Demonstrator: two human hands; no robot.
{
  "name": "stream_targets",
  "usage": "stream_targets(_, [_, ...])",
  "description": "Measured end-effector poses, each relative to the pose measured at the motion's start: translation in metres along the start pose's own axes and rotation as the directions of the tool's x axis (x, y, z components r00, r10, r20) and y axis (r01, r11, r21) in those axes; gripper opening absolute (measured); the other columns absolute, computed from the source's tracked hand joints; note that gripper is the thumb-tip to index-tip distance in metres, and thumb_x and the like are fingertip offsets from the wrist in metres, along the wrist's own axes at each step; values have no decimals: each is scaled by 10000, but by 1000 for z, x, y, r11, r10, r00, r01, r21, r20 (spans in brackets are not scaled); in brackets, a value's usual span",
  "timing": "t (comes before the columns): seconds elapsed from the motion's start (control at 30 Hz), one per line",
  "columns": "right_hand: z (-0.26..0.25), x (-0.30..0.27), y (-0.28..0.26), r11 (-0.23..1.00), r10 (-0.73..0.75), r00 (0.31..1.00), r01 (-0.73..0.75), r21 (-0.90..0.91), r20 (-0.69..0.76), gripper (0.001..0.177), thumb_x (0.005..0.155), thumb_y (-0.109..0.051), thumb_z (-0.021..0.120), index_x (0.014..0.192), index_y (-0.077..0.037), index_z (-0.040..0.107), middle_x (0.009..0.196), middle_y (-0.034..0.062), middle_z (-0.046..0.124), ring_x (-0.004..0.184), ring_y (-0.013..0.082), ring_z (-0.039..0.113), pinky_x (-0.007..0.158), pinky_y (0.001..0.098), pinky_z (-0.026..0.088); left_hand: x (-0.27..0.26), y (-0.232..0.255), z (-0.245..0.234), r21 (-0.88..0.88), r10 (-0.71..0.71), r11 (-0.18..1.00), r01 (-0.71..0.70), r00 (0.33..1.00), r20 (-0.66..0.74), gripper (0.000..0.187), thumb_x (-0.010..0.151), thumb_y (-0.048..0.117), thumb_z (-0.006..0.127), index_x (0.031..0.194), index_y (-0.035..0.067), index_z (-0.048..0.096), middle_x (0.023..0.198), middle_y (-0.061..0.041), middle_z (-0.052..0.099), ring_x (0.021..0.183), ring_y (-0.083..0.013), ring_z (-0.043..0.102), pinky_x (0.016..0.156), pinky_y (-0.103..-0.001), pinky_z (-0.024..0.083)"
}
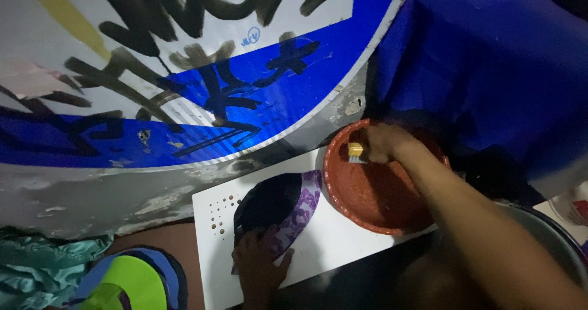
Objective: The person cleans hats by hand using a small brush and water from a brown bowl, scrubbing the surface of each hat one by one on a white surface.
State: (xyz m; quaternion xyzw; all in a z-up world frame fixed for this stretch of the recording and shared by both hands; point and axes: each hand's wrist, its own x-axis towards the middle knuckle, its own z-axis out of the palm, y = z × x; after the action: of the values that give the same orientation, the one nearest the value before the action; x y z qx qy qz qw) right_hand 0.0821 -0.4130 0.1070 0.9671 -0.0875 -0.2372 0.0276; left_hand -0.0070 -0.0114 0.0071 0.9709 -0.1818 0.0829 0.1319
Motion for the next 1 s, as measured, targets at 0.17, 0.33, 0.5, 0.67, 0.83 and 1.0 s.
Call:
stream_targets(0.17, [-5, -10, -8, 965, -225, 974, 226, 129, -25, 269, 774, -362, 584, 980, -212, 668, 961, 88, 725, 895, 317, 689, 745, 413, 514, 11, 3, -20, 25, 100, 994, -102, 992, 76, 586, 731, 546, 615, 1256, 290, 568, 1046, -121, 564, 1014, -363, 541, 799, -558, 422])
stream_targets(0.33, [-5, -10, -9, 977, -146, 989, 141, 158, 22, 352, 695, -291, 571, 1011, -193, 693, 1012, 53, 734, 942, 245, 702, 794, 368, 536, -3, -7, -2, -1, 102, 995, -102, 995, -24, 600, 759, 562, 600, 1301, 308, 561, 1175, -74, 575, 1115, -321, 517, 850, -531, 388])
stream_targets(0.5, [6, 0, -2, 994, -96, 993, 92, 53, 75, 519, 756, -610, 576, 939, -153, 739, 1031, 84, 730, 950, 261, 710, 795, 371, 539, -3, -8, -5, -148, 58, 987, -69, 995, -81, 591, 710, 495, 699, 1269, 323, 613, 1202, -32, 584, 1170, -272, 518, 952, -492, 349])
stream_targets(0.67, [-30, -30, -28, 803, -117, 993, 84, 591, 19, 156, 840, -350, 653, 950, -274, 734, 719, -25, 690, 543, 108, 531, 474, 278, 402, -4, -18, 3, -100, 64, 993, -68, 997, -48, 629, 711, 539, 702, 1304, 368, 580, 1246, -58, 548, 1179, -326, 474, 929, -561, 364])
stream_targets(0.83, [-65, -56, -71, 913, -192, 979, 205, 352, -72, 391, 730, -522, 683, 1027, -268, 686, 1011, -7, 742, 937, 205, 685, 810, 346, 491, -2, -17, -4, -125, 95, 986, -114, 985, -146, 604, 711, 528, 675, 1275, 324, 600, 1200, -20, 578, 1120, -287, 520, 895, -508, 381])
stream_targets(1.0, [-18, -41, -122, 736, -252, 943, 333, 590, -218, 650, 716, -536, 688, 1254, -215, 515, 1121, 13, 725, 973, 243, 708, 799, 351, 523, -1, -17, -8, -200, 79, 973, -114, 981, -178, 550, 723, 500, 674, 1231, 291, 630, 1197, -47, 574, 1126, -296, 506, 921, -515, 355])
